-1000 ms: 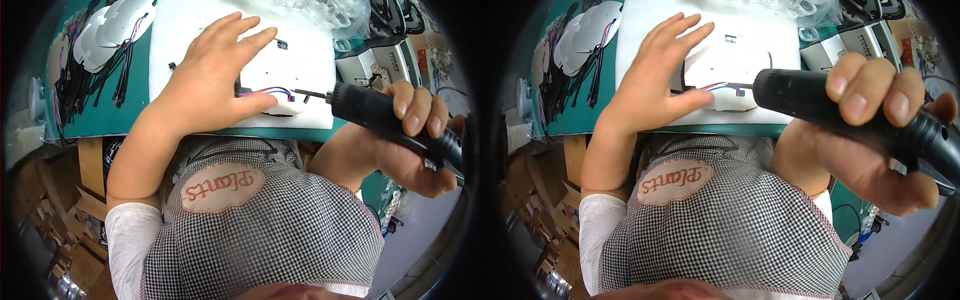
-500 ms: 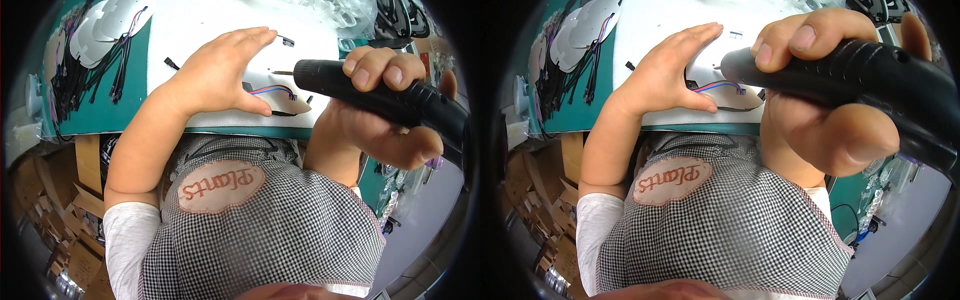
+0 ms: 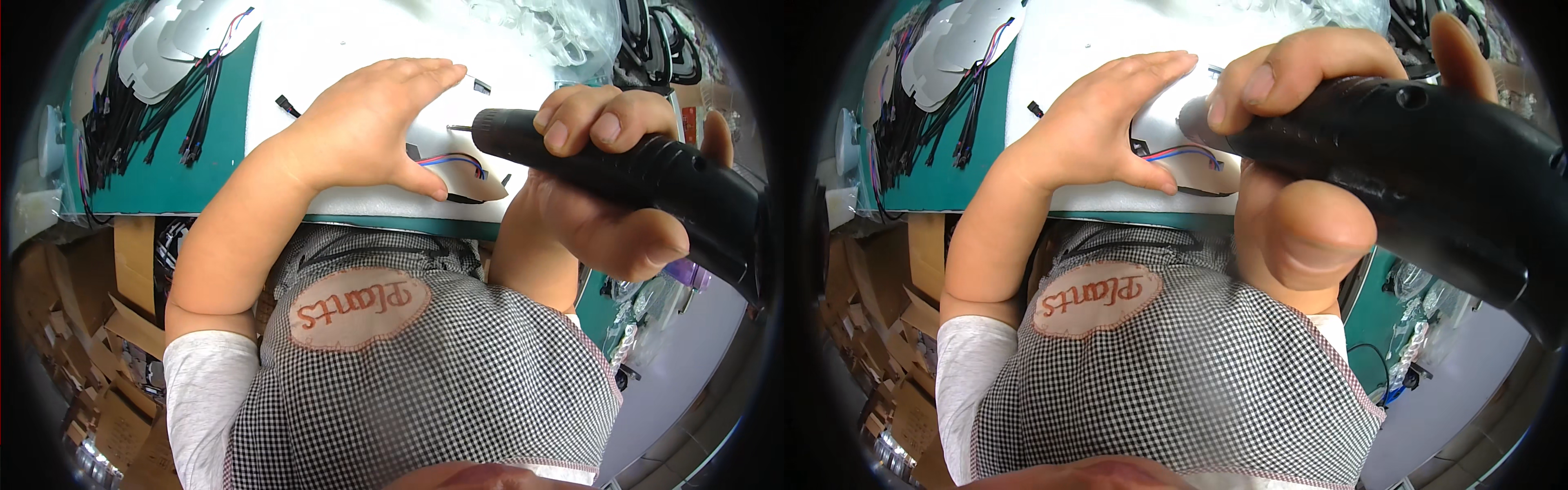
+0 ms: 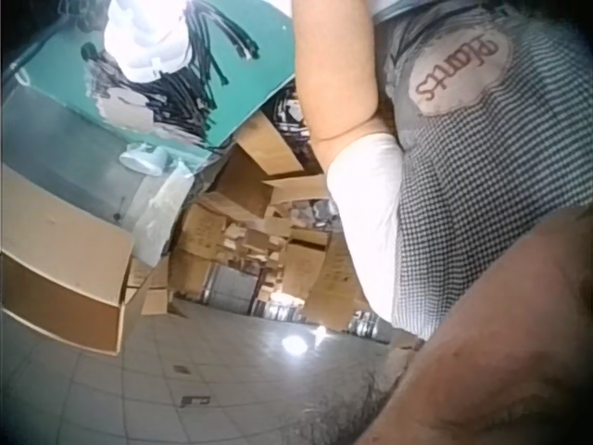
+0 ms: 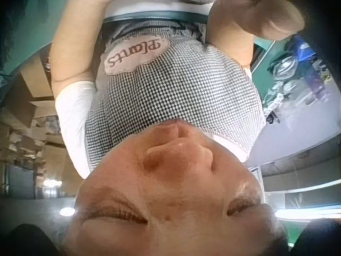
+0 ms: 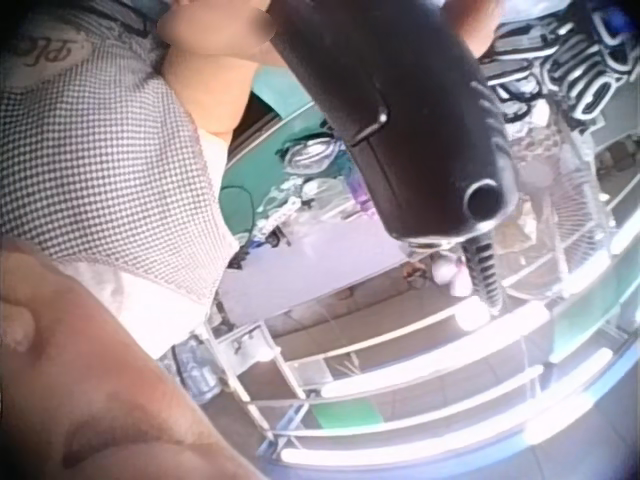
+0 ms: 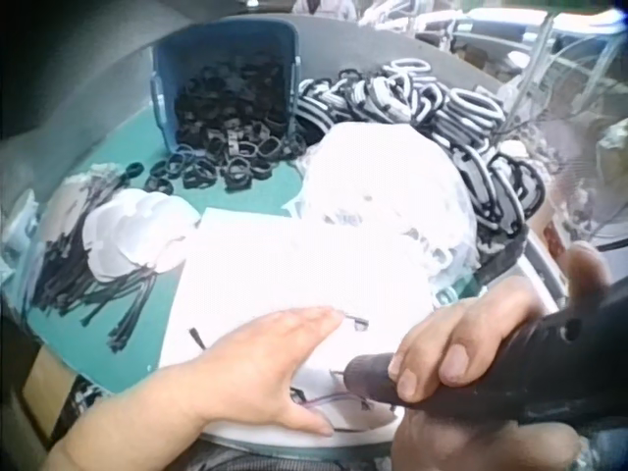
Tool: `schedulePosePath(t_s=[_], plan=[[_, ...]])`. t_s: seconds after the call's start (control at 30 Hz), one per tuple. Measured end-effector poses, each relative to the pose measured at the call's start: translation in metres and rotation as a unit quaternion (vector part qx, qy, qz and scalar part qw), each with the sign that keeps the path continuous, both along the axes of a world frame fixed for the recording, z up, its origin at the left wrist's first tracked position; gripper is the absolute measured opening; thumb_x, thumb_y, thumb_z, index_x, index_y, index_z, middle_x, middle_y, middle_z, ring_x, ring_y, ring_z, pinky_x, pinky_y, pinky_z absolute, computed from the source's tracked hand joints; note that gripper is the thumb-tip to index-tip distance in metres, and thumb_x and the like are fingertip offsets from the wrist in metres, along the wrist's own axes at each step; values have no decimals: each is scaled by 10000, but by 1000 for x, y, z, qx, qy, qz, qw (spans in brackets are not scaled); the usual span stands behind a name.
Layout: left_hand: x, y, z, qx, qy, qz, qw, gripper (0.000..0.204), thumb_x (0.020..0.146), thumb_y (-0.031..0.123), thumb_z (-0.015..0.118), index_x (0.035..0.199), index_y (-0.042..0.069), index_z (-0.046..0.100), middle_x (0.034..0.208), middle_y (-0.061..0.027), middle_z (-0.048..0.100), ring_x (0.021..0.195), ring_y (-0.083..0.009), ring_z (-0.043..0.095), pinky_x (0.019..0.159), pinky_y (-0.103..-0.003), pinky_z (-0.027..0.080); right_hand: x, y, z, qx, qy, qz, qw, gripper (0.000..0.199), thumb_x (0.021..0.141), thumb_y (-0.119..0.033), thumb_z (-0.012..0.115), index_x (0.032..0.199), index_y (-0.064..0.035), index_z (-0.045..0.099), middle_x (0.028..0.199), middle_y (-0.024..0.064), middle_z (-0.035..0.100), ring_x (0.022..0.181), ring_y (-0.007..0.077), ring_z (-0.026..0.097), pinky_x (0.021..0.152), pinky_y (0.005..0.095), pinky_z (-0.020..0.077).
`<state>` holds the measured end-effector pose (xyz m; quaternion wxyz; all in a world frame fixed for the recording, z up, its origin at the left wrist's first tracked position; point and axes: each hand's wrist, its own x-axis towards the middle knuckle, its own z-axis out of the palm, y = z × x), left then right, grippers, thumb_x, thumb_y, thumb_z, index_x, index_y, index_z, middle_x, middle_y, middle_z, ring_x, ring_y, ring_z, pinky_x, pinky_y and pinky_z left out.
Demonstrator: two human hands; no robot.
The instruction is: The person assembles plastic housing components by hand, securing an internal ring and a mounting plate to the plastic housing with screws using an electric screwdriver.
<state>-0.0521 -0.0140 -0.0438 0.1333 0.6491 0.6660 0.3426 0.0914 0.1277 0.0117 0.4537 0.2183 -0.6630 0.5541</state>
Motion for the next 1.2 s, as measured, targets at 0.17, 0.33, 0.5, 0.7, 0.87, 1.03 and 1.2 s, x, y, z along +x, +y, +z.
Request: schedulePosePath(t_s=[0.17, 0.33, 0.5, 0.7, 0.87, 1.03, 1.2], plan=[[1, 1, 1, 1, -12, -3, 1000, 1044, 502, 334, 895, 1402, 62, 439, 1374, -151, 515, 1253, -332, 490, 1060, -406, 406, 4, 0, 4, -35, 10, -25, 999, 806, 912, -638, 478, 1456, -80, 273, 915, 158, 563, 630, 250, 605, 577, 398, 525], [0, 1, 1, -9, -21, -1, 1000, 1043, 505, 317, 892, 1408, 69, 432, 1380, -150, 510, 1254, -332, 488, 1065, -409, 401, 0, -3, 2, -44, 7, -17, 999, 788, 910, -621, 501, 1459, -101, 279, 912, 158, 562, 626, 248, 600, 571, 400, 517], [1, 0, -1, -4, -22, 2, 1000, 1053, 504, 331, 892, 1407, 57, 426, 1384, -166, 499, 1268, -335, 475, 1072, -411, 393, -2, -9, 6, -42, -7, 1, 999, 784, 907, -603, 524, 1461, -105, 279, 909, 158, 562, 630, 254, 597, 569, 401, 512], [0, -3, -2, -4, -21, 9, 1000, 1055, 505, 347, 890, 1404, 50, 424, 1382, -180, 496, 1272, -335, 474, 1074, -413, 391, -2, -13, 5, -55, -7, -21, 998, 781, 903, -608, 527, 1459, -115, 285, 902, 155, 558, 624, 250, 591, 567, 405, 509], [1, -1, -2, 0, -27, 4, 1000, 1053, 509, 351, 888, 1406, 54, 423, 1385, -178, 495, 1274, -338, 471, 1075, -416, 389, -2, -10, 7, -49, -16, -30, 998, 778, 902, -618, 520, 1457, -123, 294, 892, 148, 552, 617, 248, 584, 564, 397, 507], [1, -3, -4, 2, -32, 9, 999, 1067, 505, 368, 887, 1411, 57, 416, 1393, -180, 486, 1281, -342, 463, 1081, -423, 379, 0, -11, 9, -47, -16, -36, 998, 775, 900, -622, 518, 1452, -121, 305, 893, 146, 551, 615, 242, 582, 559, 395, 506], [1, 0, -4, -1, -30, -3, 1000, 1074, 514, 412, 877, 1415, 61, 410, 1402, -180, 476, 1290, -346, 452, 1093, -427, 361, 1, -7, 9, -41, -15, -30, 999, 775, 904, -621, 514, 1455, -120, 297, 896, 147, 551, 616, 238, 582, 562, 390, 507]])
